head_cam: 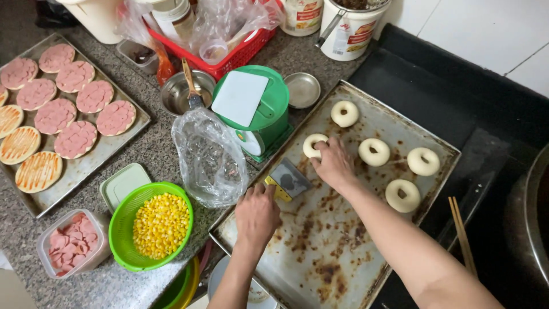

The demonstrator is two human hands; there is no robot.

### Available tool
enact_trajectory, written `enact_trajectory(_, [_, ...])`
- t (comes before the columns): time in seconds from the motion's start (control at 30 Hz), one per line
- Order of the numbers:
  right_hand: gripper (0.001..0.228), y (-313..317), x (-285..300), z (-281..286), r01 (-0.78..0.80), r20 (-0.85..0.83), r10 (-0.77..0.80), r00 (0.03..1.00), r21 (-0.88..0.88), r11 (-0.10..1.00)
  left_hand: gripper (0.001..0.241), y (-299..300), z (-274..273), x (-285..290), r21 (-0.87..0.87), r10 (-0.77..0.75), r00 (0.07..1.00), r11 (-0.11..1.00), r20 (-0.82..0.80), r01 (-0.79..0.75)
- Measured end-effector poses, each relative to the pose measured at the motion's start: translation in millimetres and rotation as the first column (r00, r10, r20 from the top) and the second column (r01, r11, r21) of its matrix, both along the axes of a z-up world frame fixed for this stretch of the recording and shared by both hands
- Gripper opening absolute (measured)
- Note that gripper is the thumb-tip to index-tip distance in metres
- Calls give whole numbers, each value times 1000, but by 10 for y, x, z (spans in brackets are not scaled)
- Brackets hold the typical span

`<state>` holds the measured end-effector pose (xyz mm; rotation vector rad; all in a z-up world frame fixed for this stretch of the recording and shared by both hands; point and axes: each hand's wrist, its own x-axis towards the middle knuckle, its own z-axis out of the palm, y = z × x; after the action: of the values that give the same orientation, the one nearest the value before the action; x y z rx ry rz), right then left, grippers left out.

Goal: Frying donuts in a pan and preparing mini pizzas with ham and corn toppings.

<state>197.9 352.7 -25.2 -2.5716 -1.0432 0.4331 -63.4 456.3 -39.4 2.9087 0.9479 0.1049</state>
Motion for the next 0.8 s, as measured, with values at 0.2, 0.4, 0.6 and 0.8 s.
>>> enact_trajectory(0.2, [47, 67, 96, -408, -95, 203, 103, 974, -46, 994, 38, -18, 29, 64, 16, 5, 999, 1000, 35, -6])
enact_trajectory(0.4, [44, 117, 100, -309, -111, 264, 137, 955, -109, 988, 40, -15, 3, 151, 16, 0, 998, 1000, 68, -1])
enact_trajectory(0.6, [42, 111, 226, -446, -127, 245, 135, 960, -47, 991, 44, -22, 22, 164, -20, -10, 999, 1000, 47, 11])
enact_trajectory(0.8, [44, 61, 405, -578, -73, 204, 57, 977, 71, 995, 45, -35, -212, 83, -33, 12, 999, 999, 51, -10])
